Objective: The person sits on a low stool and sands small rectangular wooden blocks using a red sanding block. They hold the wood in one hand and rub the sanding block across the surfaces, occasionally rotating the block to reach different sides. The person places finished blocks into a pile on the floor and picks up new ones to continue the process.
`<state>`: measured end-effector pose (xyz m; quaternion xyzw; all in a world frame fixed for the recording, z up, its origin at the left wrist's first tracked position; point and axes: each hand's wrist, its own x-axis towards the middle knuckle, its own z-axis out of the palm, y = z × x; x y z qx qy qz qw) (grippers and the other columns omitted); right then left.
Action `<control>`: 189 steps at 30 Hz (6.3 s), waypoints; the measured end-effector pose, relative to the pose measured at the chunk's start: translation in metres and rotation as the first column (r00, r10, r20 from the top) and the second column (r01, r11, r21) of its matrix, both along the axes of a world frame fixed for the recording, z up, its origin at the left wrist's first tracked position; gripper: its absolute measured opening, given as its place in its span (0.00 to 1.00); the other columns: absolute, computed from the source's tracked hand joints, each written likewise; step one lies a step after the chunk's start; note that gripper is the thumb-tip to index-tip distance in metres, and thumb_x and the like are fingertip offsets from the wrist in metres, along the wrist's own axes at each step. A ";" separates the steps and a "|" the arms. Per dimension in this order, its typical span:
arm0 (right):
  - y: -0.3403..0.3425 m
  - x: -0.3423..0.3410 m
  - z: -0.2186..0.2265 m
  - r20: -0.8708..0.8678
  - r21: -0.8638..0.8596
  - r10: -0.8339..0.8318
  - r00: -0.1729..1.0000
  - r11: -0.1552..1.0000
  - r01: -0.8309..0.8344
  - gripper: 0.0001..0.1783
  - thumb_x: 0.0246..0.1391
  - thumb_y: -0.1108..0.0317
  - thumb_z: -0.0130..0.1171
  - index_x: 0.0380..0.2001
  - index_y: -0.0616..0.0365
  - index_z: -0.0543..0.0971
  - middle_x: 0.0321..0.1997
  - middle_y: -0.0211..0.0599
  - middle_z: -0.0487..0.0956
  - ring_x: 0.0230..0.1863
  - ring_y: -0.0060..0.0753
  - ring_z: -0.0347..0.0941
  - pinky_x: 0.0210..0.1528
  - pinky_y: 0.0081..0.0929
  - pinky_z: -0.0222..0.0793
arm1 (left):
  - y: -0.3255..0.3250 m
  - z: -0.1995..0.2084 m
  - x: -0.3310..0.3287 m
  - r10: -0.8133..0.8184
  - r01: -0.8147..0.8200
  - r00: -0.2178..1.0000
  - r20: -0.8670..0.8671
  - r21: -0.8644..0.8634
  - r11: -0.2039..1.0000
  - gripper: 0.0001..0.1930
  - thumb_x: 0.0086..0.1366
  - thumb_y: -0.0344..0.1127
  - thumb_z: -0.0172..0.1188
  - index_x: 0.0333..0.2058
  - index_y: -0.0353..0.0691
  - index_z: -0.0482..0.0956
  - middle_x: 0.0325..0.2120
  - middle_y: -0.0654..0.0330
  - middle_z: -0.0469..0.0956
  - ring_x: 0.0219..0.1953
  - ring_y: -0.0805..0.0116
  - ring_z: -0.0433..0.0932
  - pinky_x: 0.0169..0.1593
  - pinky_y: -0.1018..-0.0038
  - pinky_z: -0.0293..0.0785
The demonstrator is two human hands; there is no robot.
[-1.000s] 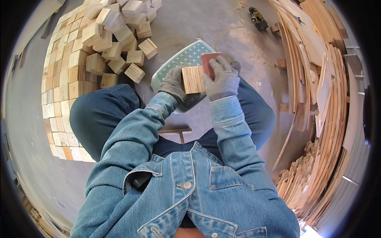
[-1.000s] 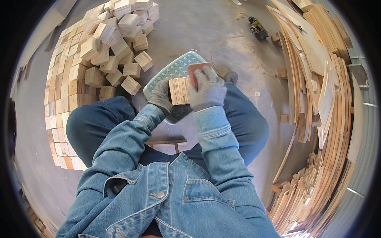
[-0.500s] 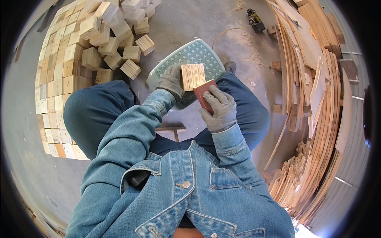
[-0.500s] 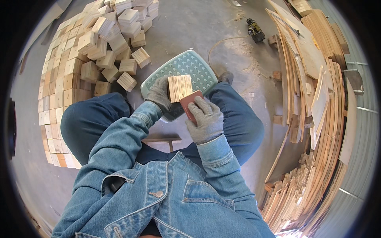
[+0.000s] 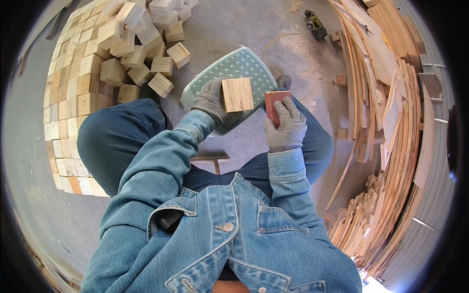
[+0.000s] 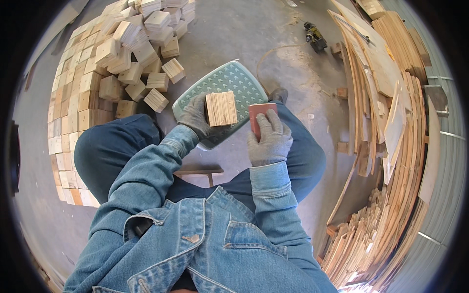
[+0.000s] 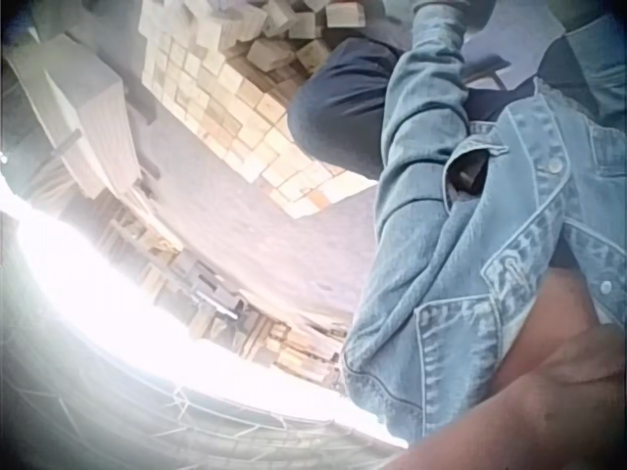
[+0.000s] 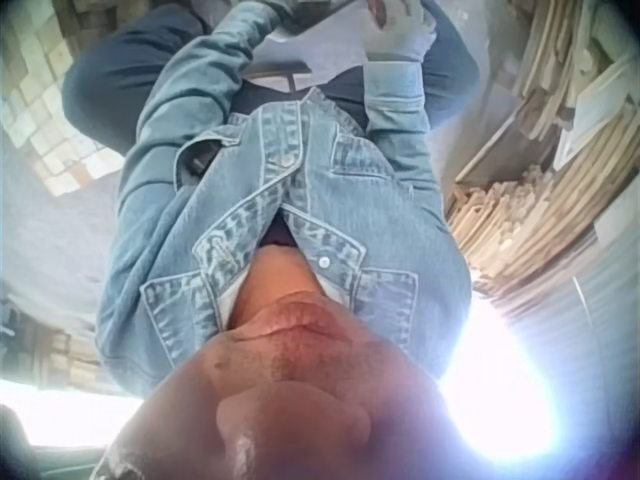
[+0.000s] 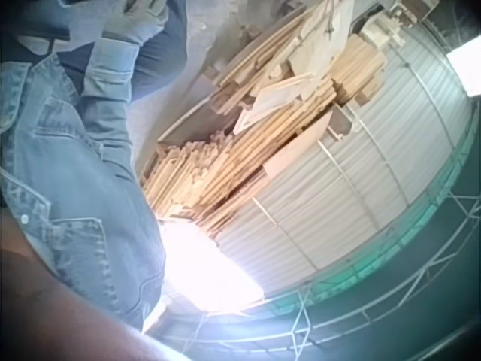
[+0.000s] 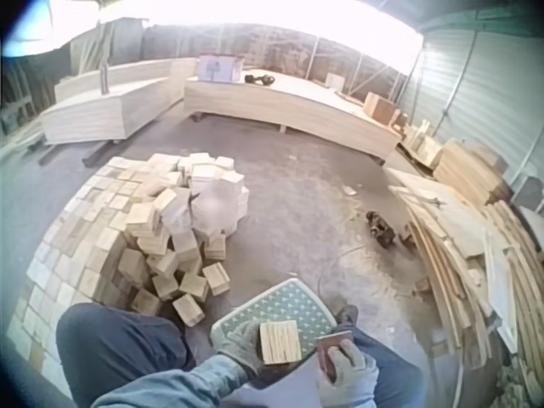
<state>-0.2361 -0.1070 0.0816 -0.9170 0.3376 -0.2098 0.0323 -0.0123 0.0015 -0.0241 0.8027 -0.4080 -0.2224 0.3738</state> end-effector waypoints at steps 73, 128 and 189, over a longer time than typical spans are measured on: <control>0.002 0.054 0.001 0.001 0.142 0.138 0.990 0.980 -0.136 0.31 0.48 0.58 0.75 0.59 0.47 0.86 0.69 0.41 0.79 0.61 0.59 0.76 0.65 0.53 0.73 | 0.004 -0.011 0.004 -0.015 0.016 1.000 0.017 -0.024 1.000 0.58 0.40 0.61 0.84 0.69 0.50 0.67 0.63 0.47 0.72 0.68 0.44 0.71 0.73 0.55 0.69; -0.043 0.018 0.007 -0.119 -0.064 -0.102 0.988 0.993 0.095 0.33 0.44 0.58 0.79 0.58 0.46 0.86 0.68 0.41 0.78 0.61 0.58 0.74 0.64 0.56 0.72 | 0.004 0.018 0.006 -0.056 0.057 0.998 -0.025 0.044 0.997 0.57 0.42 0.60 0.83 0.71 0.53 0.65 0.65 0.46 0.70 0.68 0.43 0.71 0.74 0.55 0.68; 0.012 0.045 -0.004 -0.055 0.006 0.233 0.971 0.973 -0.233 0.35 0.45 0.61 0.74 0.59 0.60 0.83 0.68 0.52 0.78 0.59 0.56 0.78 0.61 0.52 0.72 | 0.002 0.025 0.009 -0.047 0.032 0.982 -0.183 -0.080 0.996 0.45 0.42 0.52 0.85 0.61 0.50 0.77 0.56 0.49 0.81 0.60 0.46 0.81 0.67 0.57 0.77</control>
